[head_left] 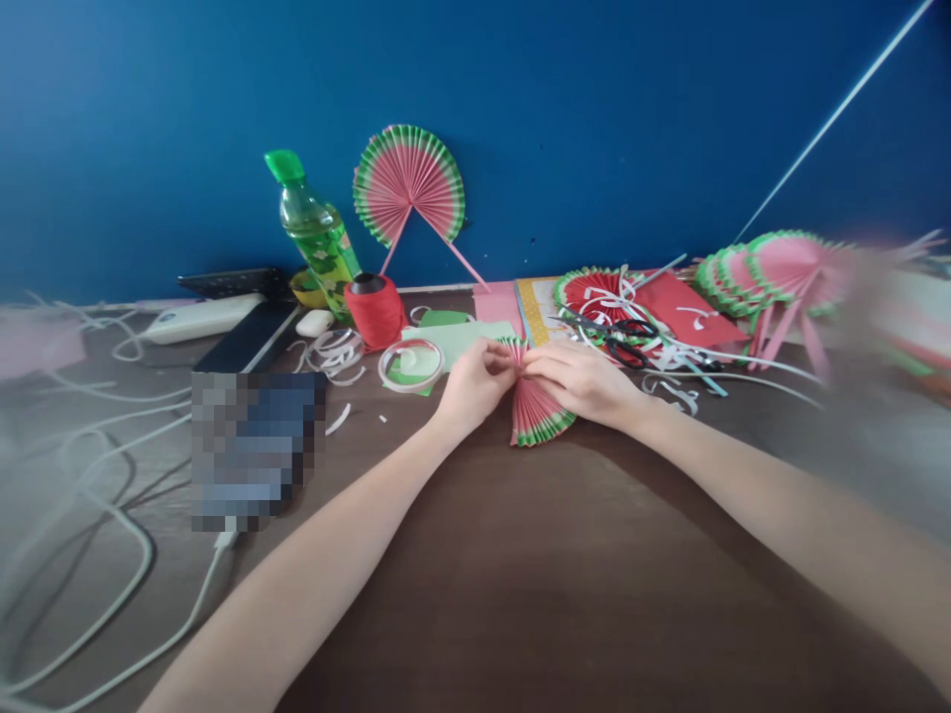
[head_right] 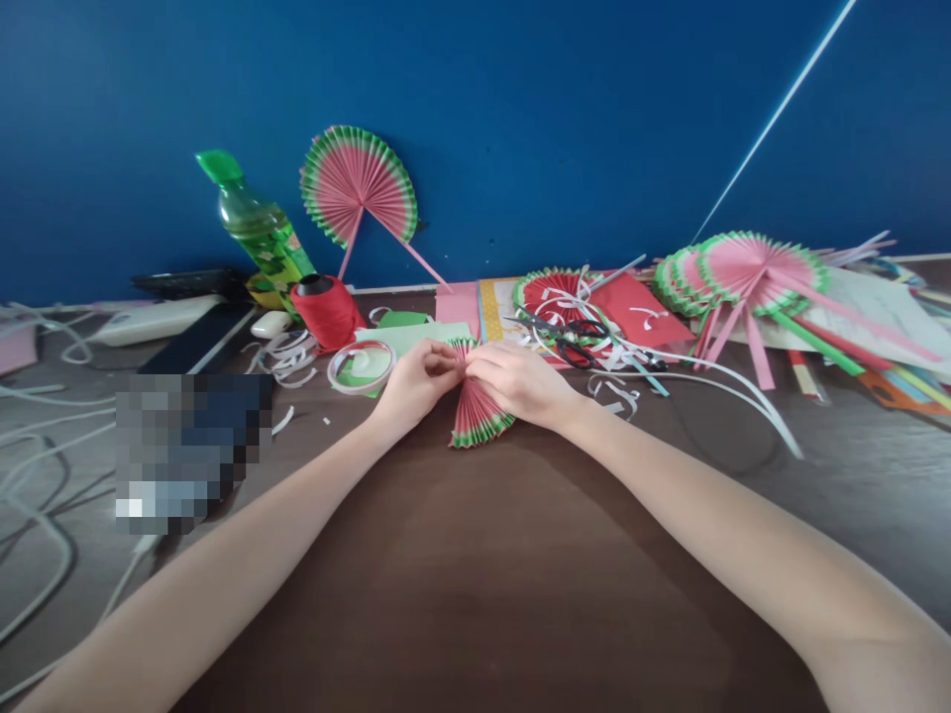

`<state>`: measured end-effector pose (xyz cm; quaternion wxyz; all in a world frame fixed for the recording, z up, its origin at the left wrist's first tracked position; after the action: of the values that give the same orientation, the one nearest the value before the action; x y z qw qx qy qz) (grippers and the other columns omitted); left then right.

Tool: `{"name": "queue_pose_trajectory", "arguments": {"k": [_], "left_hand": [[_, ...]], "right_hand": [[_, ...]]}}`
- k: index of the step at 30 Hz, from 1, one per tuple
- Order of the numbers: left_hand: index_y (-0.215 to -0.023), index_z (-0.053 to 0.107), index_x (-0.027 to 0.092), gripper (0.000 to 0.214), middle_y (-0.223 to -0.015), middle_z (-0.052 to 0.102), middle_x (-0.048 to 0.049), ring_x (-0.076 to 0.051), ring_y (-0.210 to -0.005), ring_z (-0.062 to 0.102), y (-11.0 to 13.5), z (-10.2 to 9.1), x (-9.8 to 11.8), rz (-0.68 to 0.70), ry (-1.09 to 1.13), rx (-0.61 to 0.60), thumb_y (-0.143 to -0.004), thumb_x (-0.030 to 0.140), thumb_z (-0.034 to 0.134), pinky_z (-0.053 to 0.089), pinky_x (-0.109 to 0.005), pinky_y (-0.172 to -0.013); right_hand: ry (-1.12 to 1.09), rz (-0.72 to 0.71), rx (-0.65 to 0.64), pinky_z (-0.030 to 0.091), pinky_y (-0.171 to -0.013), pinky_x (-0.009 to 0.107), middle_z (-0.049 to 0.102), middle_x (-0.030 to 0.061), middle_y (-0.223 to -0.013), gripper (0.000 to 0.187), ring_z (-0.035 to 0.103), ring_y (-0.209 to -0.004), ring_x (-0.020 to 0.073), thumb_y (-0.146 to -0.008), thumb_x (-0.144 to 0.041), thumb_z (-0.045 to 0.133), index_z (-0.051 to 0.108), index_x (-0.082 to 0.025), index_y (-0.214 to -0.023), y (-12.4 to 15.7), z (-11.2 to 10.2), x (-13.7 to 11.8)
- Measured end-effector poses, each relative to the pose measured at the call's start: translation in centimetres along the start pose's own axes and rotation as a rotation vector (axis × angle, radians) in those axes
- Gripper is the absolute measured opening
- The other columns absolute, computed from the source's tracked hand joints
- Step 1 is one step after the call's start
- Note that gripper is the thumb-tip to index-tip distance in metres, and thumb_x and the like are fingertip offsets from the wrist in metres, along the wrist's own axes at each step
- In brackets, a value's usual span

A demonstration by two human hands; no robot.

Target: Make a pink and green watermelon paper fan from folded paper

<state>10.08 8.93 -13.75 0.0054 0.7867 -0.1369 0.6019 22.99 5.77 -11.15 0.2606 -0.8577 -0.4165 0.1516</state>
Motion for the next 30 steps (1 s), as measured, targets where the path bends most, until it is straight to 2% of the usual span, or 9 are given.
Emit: {"name": "queue_pose_trajectory", "arguments": {"k": [10, 20, 30], "left_hand": [[-0.079, 0.050, 0.017, 0.016, -0.071, 0.063, -0.0009, -0.015, -0.072, 0.061, 0.0, -0.2, 0.2, -0.043, -0.006, -0.046, -0.069, 0.018, 0.063, 0.044, -0.029, -0.071], [-0.077, 0.050, 0.016, 0.017, -0.071, 0.063, -0.0008, -0.014, -0.072, 0.061, -0.2, 0.0, 0.0, -0.024, 0.044, -0.054, -0.066, 0.011, 0.062, 0.044, -0.026, -0.069], [-0.076, 0.050, 0.017, 0.017, -0.069, 0.061, 0.0009, -0.012, -0.070, 0.060, -0.3, -0.2, 0.1, 0.015, -0.026, -0.046, -0.066, 0.012, 0.063, 0.044, -0.025, -0.068]], "right_hand": [[-0.048, -0.047, 0.098, 0.053, -0.074, 0.034, 0.069, 0.0078, -0.087, 0.017, 0.063, -0.081, 0.0182, -0.088, -0.020, 0.047, 0.063, -0.017, -0.084, 0.3, 0.2, 0.2], [0.245, -0.247, 0.146, 0.052, -0.070, 0.031, 0.070, 0.0101, -0.090, 0.026, 0.063, -0.079, 0.0182, -0.090, -0.014, 0.040, 0.065, -0.013, -0.083, 0.1, -0.6, -1.2], [0.228, -0.129, 0.049, 0.044, -0.056, 0.026, 0.070, 0.0080, -0.083, 0.028, 0.062, -0.069, 0.0160, -0.091, -0.015, 0.037, 0.065, -0.015, -0.084, 0.1, 0.0, -0.5]]}}
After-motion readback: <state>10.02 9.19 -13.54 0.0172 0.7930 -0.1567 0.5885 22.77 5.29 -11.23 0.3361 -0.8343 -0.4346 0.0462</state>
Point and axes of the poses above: each hand's wrist, its own y-axis away from the middle knuckle, its own z-axis out of the palm, x = y × z, the point moved 5 cm from there along -y, towards the middle knuckle
